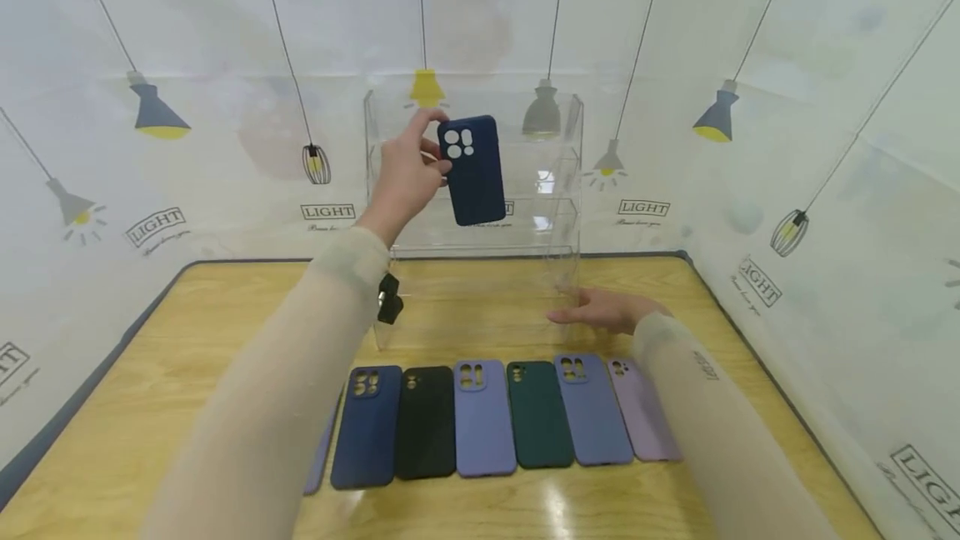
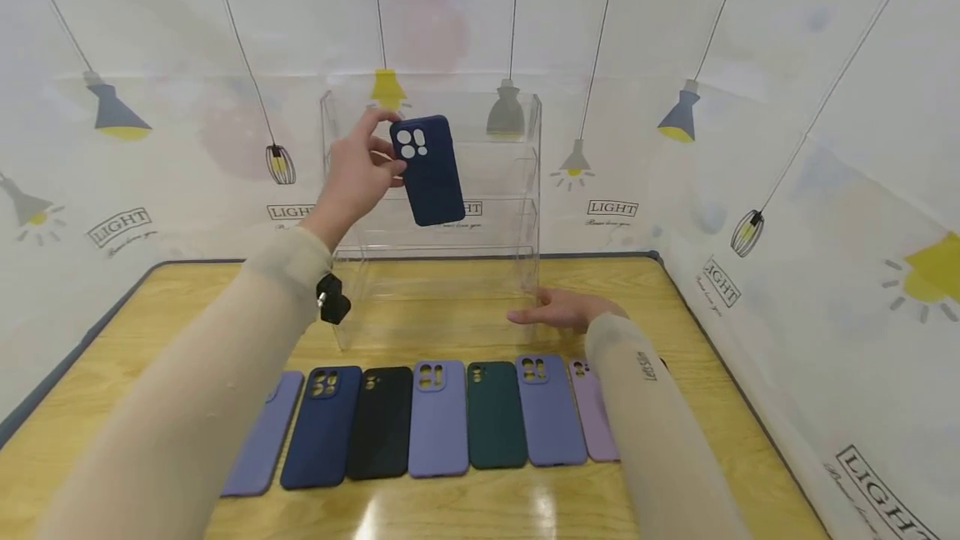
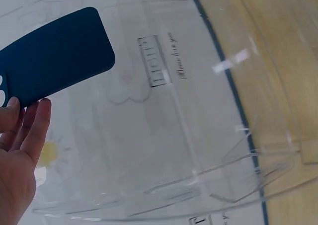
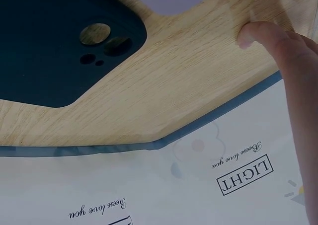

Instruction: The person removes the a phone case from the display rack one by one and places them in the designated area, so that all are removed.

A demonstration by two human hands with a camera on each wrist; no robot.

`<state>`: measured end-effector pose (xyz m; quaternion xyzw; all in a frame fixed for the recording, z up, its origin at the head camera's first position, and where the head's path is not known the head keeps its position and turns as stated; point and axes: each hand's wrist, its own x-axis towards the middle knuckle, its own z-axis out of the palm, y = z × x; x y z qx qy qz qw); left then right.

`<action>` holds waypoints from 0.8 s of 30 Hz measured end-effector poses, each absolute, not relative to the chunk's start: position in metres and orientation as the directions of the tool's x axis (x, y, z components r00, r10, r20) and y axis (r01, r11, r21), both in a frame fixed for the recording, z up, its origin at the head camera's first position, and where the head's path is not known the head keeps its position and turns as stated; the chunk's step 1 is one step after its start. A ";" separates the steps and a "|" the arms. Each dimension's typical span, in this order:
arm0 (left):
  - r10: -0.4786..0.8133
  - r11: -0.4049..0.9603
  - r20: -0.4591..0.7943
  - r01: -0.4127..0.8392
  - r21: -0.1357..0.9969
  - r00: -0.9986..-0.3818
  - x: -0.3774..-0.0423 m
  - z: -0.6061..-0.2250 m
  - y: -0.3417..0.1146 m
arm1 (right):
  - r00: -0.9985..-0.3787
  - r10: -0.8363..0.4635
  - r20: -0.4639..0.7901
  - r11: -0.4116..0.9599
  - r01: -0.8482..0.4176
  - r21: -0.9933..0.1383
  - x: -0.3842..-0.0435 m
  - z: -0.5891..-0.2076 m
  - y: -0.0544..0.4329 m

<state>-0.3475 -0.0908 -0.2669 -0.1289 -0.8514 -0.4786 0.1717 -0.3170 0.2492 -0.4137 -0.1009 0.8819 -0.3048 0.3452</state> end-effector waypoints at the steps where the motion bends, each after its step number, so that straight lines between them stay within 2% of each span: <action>1: 0.057 0.486 0.425 0.397 0.779 -0.903 -0.345 -0.262 -0.093 | -0.744 -0.383 -0.547 0.796 0.034 -0.604 -0.317 -0.415 0.251; 8: 0.060 0.391 0.378 0.370 0.843 -0.924 -0.314 -0.238 -0.139 | -0.749 -0.392 -0.534 0.785 0.030 -0.619 -0.317 -0.416 0.250; 14: 0.079 0.485 0.253 0.259 0.835 -0.964 -0.276 -0.240 -0.214 | -0.747 -0.414 -0.520 0.777 0.007 -0.629 -0.311 -0.411 0.241; 17: 0.080 0.573 0.160 0.177 0.800 -0.984 -0.259 -0.250 -0.254 | -0.746 -0.415 -0.520 0.778 0.005 -0.629 -0.309 -0.406 0.238; 20: 0.103 0.649 0.015 0.078 0.757 -0.995 -0.246 -0.266 -0.292 | -0.744 -0.410 -0.528 0.775 0.021 -0.632 -0.307 -0.404 0.237; 24: 0.161 0.682 -0.175 -0.019 0.731 -0.971 -0.233 -0.296 -0.336 | -0.741 -0.404 -0.536 0.775 0.034 -0.631 -0.311 -0.404 0.241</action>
